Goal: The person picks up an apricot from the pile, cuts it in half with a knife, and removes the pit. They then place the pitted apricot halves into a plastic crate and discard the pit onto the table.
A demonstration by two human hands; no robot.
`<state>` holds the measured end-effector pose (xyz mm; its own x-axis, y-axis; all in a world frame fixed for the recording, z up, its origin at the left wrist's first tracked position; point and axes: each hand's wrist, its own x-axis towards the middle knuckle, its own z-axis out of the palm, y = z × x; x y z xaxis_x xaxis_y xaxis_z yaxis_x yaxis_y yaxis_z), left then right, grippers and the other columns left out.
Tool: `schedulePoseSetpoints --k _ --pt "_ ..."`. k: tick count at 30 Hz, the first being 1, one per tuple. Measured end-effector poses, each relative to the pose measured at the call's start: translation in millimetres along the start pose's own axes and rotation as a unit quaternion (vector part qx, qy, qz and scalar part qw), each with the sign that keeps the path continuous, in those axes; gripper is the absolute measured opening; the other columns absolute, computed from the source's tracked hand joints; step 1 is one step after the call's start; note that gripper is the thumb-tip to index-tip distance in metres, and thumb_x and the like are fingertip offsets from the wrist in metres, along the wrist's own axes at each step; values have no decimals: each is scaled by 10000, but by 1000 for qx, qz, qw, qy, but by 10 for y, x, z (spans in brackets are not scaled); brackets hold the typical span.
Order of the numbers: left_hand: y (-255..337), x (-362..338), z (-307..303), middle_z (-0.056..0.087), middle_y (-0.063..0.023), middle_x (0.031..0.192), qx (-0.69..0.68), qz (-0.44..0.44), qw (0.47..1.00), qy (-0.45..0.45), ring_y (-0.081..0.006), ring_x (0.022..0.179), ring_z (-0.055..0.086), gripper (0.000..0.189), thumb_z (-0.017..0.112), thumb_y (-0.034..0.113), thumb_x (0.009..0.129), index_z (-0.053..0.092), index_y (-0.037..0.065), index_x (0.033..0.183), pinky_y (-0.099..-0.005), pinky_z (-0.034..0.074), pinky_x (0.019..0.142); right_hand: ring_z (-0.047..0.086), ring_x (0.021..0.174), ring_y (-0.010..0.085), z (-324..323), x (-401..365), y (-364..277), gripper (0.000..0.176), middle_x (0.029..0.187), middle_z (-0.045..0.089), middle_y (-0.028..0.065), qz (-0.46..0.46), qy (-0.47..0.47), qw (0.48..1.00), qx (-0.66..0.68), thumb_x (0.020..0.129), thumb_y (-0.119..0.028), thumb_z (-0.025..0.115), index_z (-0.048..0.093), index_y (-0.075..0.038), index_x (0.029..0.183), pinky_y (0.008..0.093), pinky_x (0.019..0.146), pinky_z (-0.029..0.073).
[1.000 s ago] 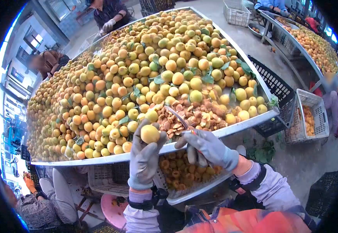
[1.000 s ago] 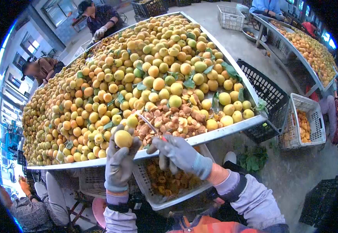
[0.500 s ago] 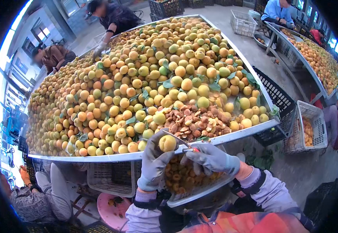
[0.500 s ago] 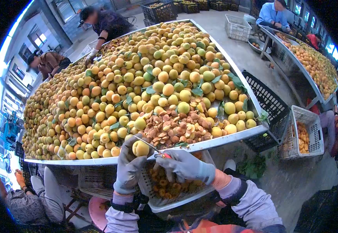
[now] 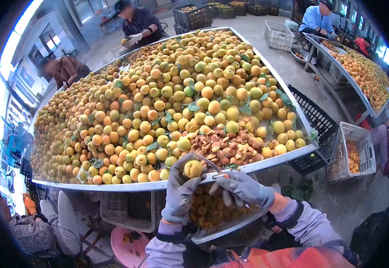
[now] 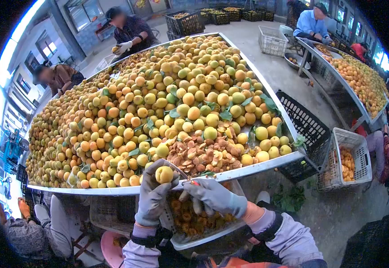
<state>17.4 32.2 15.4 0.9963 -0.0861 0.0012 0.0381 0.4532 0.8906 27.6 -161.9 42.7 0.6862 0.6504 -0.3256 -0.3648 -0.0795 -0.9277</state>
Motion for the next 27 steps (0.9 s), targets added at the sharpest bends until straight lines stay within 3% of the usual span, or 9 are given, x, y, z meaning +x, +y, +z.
schedulePoseSetpoints --k 4,6,18,27 --pt "61 -11 64 478 -96 1186 -143 -37 989 2 -193 1060 516 565 586 49 816 323 26 1315 -372 419 941 438 368 69 43 4 50 469 563 551 30 23 8 1000 -6 908 -481 413 589 -50 967 178 360 347" --pt "-21 16 -12 462 -124 1218 -200 -48 978 -16 -274 1162 463 589 599 90 820 305 54 1329 -412 359 1008 442 368 69 46 20 81 472 563 553 31 20 10 1000 -5 907 -482 414 587 -47 969 178 356 349" --pt "-164 36 -54 476 -147 1205 -137 -27 990 -4 -256 1143 476 622 626 50 794 308 17 1327 -387 387 995 435 369 57 161 45 175 429 567 544 -3 50 39 998 15 905 -462 447 609 -67 943 174 358 338" --pt "-178 39 -51 449 -125 1240 -129 -12 992 -5 -259 1157 463 620 612 57 803 289 18 1331 -390 376 1006 462 383 64 185 35 209 378 575 549 -2 38 52 998 -3 898 -441 480 545 -76 971 186 352 348"
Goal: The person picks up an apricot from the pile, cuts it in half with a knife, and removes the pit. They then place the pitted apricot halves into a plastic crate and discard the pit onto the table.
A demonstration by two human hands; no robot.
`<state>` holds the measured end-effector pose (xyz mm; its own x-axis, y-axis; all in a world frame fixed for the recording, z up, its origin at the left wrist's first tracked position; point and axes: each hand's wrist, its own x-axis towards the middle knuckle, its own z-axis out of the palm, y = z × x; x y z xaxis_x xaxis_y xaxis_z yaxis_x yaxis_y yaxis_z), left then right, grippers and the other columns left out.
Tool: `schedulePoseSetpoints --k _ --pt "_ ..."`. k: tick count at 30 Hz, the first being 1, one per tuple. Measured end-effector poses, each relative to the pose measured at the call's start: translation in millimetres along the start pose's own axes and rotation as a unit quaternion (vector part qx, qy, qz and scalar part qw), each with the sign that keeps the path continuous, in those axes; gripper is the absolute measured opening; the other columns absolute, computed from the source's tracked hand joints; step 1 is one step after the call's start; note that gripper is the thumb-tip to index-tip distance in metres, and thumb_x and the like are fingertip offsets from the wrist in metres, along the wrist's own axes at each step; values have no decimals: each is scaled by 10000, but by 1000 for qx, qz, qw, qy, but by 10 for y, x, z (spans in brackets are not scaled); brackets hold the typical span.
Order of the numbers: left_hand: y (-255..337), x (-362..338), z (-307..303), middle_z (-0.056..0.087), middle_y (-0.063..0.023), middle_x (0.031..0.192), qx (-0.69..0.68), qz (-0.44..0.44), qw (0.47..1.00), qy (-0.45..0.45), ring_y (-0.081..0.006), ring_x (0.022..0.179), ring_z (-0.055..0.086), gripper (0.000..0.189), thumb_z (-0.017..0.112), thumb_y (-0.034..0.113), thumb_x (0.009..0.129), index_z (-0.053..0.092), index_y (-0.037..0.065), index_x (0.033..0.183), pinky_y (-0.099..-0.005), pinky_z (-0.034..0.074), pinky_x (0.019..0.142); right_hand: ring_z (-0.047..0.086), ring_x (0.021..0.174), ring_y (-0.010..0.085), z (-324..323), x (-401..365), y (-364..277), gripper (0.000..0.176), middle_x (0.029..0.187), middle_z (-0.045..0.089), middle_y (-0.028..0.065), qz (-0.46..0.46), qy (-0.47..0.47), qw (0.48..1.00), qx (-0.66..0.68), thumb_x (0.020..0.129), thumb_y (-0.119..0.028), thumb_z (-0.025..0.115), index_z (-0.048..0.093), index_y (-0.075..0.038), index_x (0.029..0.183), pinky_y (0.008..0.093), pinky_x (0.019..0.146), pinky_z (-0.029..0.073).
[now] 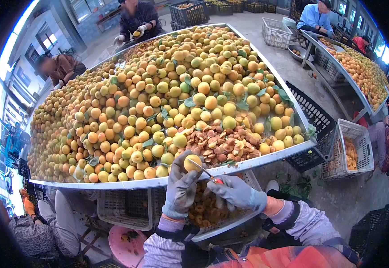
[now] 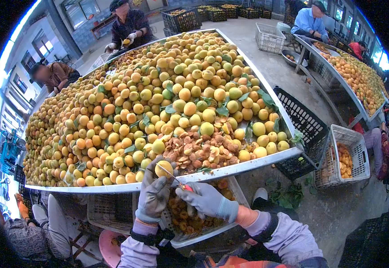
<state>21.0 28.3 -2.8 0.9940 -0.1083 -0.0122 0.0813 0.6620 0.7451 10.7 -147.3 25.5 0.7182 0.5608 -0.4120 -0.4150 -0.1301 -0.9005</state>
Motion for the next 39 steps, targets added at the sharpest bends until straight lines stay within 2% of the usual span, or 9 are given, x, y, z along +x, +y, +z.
schedulePoseSetpoints --k 6,9,12,17,21,23,33,36,39 --pt "12 -9 35 461 -125 1222 14 -6 1000 -1 -251 1153 467 630 626 75 797 293 21 1329 -387 383 1000 473 439 44 -23 -4 6 320 617 551 -24 17 -2 1000 6 912 -387 486 558 -78 955 168 381 342" --pt "-4 4 21 467 -131 1211 18 3 1000 -3 -250 1141 479 629 628 71 800 292 19 1330 -387 397 989 439 531 14 -58 91 211 244 665 513 -68 -38 2 999 24 926 -310 493 572 -80 939 157 455 333" --pt "-2 -9 24 472 -134 1202 41 21 999 1 -247 1120 497 623 628 68 804 295 13 1328 -388 413 977 466 541 41 -50 102 223 282 674 504 -40 -61 17 996 -57 915 -311 490 551 -84 1071 212 475 394" --pt "3 -31 57 479 -136 1191 69 38 997 12 -242 1103 508 617 629 61 804 299 0 1322 -384 429 960 423 548 39 -49 177 398 250 724 494 -40 -91 -21 995 32 919 -288 488 550 -87 1055 206 482 372" --pt "-32 -22 11 483 -132 1184 145 79 986 27 -223 1069 524 598 619 27 801 306 -16 1309 -349 449 922 413 548 38 -37 146 296 232 712 482 -48 -63 4 998 -18 921 -273 485 548 -82 1036 205 478 363" --pt "-12 -28 58 481 -130 1184 159 79 983 37 -214 1055 527 593 610 4 796 308 -19 1306 -337 451 911 387 654 -8 -57 183 379 213 760 453 -97 -51 -26 996 73 927 -267 500 566 -83 1012 150 556 316" --pt "63 -72 162 475 -114 1194 195 97 974 58 -172 1040 520 632 591 -99 756 317 2 1317 -282 450 885 420 659 -11 -69 112 144 239 755 470 -92 -19 -36 999 4 925 -305 499 570 -99 1022 150 509 324" --pt "48 -60 150 464 -145 1203 195 99 974 55 -202 1045 522 668 618 -60 756 283 -1 1331 -310 456 891 431 561 39 -80 122 149 191 762 472 -47 -8 -32 999 -20 915 -195 458 521 -68 1043 199 467 393" --pt "48 -69 184 463 -154 1203 196 104 973 57 -201 1047 521 691 603 -96 740 272 9 1338 -300 456 888 444 603 36 -153 227 315 187 783 445 -64 -43 -101 986 124 885 -124 438 497 -74 1056 194 458 402"
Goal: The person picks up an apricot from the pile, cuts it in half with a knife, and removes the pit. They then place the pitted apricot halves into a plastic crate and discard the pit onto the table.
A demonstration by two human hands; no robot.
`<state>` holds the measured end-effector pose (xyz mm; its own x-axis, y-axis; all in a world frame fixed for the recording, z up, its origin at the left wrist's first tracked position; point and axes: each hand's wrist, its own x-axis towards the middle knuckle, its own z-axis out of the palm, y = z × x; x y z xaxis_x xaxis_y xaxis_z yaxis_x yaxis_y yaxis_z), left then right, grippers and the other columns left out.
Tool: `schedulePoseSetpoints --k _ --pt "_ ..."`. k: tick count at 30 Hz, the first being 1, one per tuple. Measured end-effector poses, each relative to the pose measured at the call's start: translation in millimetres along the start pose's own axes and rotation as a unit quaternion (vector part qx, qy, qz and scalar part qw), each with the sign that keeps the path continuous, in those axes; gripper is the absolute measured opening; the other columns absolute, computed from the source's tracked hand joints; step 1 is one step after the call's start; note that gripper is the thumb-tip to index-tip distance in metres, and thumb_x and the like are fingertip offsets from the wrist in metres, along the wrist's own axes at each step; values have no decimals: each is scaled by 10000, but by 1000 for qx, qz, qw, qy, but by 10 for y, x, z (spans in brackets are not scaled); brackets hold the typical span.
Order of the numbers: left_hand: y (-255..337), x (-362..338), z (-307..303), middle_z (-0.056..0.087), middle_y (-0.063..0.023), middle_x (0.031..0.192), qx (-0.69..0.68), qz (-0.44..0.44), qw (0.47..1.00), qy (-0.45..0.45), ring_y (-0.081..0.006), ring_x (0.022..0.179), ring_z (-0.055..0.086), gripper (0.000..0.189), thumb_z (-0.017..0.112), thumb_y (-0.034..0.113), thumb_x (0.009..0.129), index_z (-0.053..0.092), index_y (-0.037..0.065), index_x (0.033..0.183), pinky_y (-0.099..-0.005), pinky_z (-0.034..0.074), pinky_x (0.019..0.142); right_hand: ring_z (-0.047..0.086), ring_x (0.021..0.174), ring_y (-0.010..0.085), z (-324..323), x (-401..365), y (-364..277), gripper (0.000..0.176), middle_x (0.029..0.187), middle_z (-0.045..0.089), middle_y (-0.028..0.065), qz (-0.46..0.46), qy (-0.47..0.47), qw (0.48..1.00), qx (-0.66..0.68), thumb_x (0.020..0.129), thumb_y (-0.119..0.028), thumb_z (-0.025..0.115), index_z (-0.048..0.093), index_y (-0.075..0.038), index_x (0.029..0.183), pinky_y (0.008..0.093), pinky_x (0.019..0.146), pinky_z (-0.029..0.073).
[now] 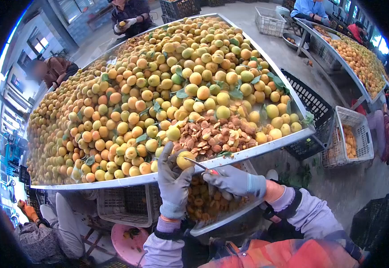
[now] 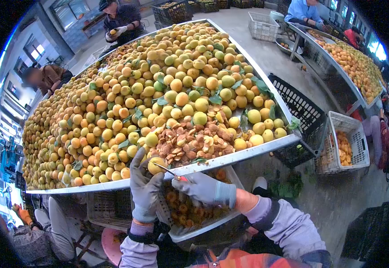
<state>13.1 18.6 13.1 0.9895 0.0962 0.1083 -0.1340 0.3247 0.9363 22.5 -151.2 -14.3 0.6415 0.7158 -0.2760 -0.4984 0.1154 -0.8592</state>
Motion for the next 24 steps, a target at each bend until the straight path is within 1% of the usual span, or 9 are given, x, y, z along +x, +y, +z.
schedulePoseSetpoints --k 2,3,5,7,10,15,19,21,24 --pt "-24 7 -21 464 -155 1202 37 9 999 -8 -202 1044 524 703 590 -115 733 264 13 1342 -296 456 887 456 502 20 14 -53 -161 323 749 498 -67 26 -10 997 -72 911 -309 491 484 -98 1157 161 398 355" --pt "-37 5 -30 465 -156 1200 72 21 997 -14 -202 1041 526 716 577 -134 725 256 16 1347 -291 456 887 456 502 20 55 -88 -257 323 749 498 -67 28 -8 997 -67 911 -309 491 484 -98 1157 161 398 355" --pt "-15 1 -13 468 -161 1197 101 12 995 -11 -205 1027 535 725 558 -153 717 250 23 1350 -296 463 879 411 630 13 141 -146 -416 106 793 412 -81 58 14 996 -73 852 -82 424 485 -121 928 182 446 395" --pt "-18 24 -21 473 -165 1186 57 13 998 -12 -212 1018 543 713 571 -133 727 253 22 1345 -307 477 867 418 622 15 95 -99 -279 91 783 424 -88 18 -11 999 -44 860 -89 424 494 -119 911 175 447 371" --pt "-51 23 -70 497 -156 1154 -28 -36 999 -26 -228 1021 550 678 611 -24 772 253 28 1346 -342 486 865 441 589 32 139 -75 -201 100 707 431 -75 59 23 997 -37 899 -185 468 510 -94 891 191 451 364" --pt "-65 20 -106 509 -137 1134 -130 -122 983 -45 -224 1018 545 663 611 72 821 222 9 1354 -347 461 890 441 509 68 160 -2 10 328 585 421 -27 21 82 990 -114 901 -401 509 529 -80 837 244 467 377" --pt "-102 -28 -87 516 -123 1133 -150 -149 977 -40 -230 1016 540 622 604 159 845 261 19 1345 -356 446 899 451 517 90 156 51 93 322 578 455 6 15 103 984 -147 902 -380 511 538 -64 850 272 479 385" --pt "-192 -44 -122 526 -120 1114 -238 -195 950 -58 -238 997 544 582 583 251 863 311 26 1326 -356 439 891 456 521 113 105 145 239 323 563 469 49 -77 121 967 -213 898 -372 520 545 -52 866 302 494 392" --pt "-166 -42 -73 536 -122 1092 -213 -181 959 -53 -242 1000 544 542 549 284 880 341 22 1307 -357 440 878 451 529 127 127 155 244 311 580 481 78 -54 134 966 -213 895 -362 525 550 -52 874 315 507 397"
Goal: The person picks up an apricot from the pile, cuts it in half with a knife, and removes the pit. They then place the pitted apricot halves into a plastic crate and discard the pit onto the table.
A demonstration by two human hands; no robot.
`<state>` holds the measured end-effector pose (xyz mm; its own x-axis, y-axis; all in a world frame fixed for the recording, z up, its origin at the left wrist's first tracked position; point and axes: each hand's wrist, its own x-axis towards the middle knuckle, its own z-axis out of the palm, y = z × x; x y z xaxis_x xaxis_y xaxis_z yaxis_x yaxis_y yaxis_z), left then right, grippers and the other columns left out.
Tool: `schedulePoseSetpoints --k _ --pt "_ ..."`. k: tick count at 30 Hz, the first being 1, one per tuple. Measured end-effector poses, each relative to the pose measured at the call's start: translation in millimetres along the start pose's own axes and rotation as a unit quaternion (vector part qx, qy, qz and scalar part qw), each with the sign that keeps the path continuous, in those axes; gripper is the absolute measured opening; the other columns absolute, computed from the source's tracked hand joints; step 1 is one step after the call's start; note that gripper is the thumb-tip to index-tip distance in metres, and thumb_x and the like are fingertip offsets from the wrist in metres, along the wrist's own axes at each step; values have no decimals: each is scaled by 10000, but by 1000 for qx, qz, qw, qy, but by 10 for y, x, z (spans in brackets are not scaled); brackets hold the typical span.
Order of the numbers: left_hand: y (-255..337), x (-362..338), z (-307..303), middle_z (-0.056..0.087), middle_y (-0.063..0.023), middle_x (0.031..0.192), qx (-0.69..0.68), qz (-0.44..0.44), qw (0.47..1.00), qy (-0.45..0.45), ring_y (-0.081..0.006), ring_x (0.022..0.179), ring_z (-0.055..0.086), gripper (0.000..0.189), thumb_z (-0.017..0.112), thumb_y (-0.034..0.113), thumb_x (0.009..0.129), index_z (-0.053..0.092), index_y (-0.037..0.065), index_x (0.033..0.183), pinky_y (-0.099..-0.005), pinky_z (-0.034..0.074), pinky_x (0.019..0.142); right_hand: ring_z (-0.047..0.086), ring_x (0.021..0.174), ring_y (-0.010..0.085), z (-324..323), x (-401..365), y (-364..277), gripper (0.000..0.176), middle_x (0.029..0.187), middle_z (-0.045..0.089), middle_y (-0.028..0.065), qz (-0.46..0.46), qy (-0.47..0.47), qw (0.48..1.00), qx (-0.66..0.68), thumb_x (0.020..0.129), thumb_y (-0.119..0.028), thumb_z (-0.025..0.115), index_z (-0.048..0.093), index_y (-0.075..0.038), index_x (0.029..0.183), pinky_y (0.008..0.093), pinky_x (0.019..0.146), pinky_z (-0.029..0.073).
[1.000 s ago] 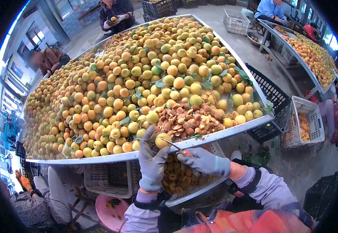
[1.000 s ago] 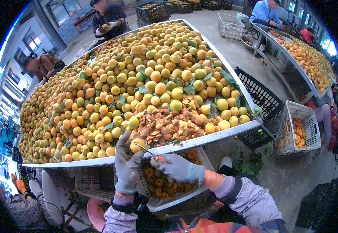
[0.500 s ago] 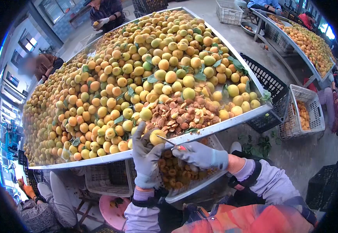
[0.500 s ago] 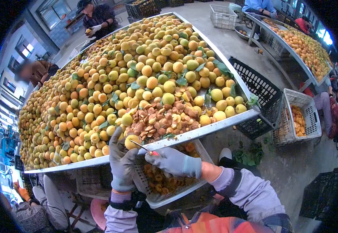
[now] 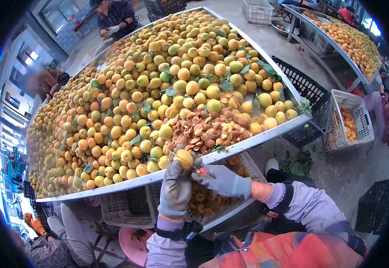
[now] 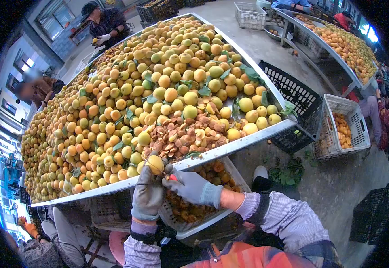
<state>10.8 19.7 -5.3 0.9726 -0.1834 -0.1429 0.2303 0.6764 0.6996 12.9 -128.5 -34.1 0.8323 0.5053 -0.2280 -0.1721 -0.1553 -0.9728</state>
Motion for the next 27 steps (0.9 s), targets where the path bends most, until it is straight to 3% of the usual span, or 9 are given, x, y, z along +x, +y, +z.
schedulePoseSetpoints --k 4,6,7,10,16,18,22,25,27 --pt "75 7 44 536 -133 1098 107 16 994 -1 -222 1017 542 534 545 212 879 313 -2 1309 -336 446 871 451 531 112 19 -38 -63 318 594 485 52 -116 62 991 -28 898 -371 518 539 -59 842 288 495 386" --pt "55 9 92 540 -122 1094 173 55 983 1 -222 1026 543 531 553 219 880 322 5 1307 -336 445 880 453 535 99 -34 -88 -186 324 610 484 27 43 -25 995 86 903 -380 509 524 -66 825 256 490 381" --pt "31 8 117 544 -111 1090 238 93 967 4 -222 1034 544 527 561 226 882 331 11 1304 -337 444 889 453 535 99 -44 -118 -247 324 610 484 27 44 -24 995 87 903 -380 509 524 -66 825 256 490 381" --pt "-14 15 168 560 -101 1055 206 126 970 27 -197 990 559 519 595 194 860 358 -1 1278 -313 459 860 459 530 78 -71 -155 -328 323 608 462 0 59 -27 991 116 904 -384 505 508 -71 824 221 480 368" --pt "34 -7 129 589 -105 989 180 76 980 29 -166 917 562 500 598 191 852 381 -38 1240 -260 443 823 560 691 186 -74 -108 -178 335 759 585 133 -61 5 998 -30 909 -351 492 526 -31 1003 322 647 455" --pt "60 -3 109 588 -105 990 195 66 978 30 -163 914 562 499 596 202 855 384 -37 1239 -261 444 823 562 763 217 -84 -127 -226 349 841 599 181 -14 -17 1000 -16 909 -335 491 513 -24 1065 360 725 451" --pt "41 9 133 585 -97 982 208 96 973 26 -154 912 559 481 586 209 865 394 -38 1232 -257 446 820 558 744 200 -71 -146 -306 346 823 599 171 -3 -17 999 48 909 -340 488 516 -26 1054 352 701 452" --pt "10 22 178 585 -85 963 236 150 960 27 -150 896 562 450 570 201 876 408 -37 1222 -249 454 801 544 737 186 -96 -163 -366 358 802 591 164 55 -52 995 60 912 -353 482 517 -23 1045 354 707 449" --pt "11 19 117 587 -82 954 230 132 964 27 -147 884 564 451 571 210 877 412 -36 1221 -248 459 788 570 741 216 -82 -155 -374 355 797 595 163 91 -67 992 64 912 -356 481 525 -20 1019 360 706 451"
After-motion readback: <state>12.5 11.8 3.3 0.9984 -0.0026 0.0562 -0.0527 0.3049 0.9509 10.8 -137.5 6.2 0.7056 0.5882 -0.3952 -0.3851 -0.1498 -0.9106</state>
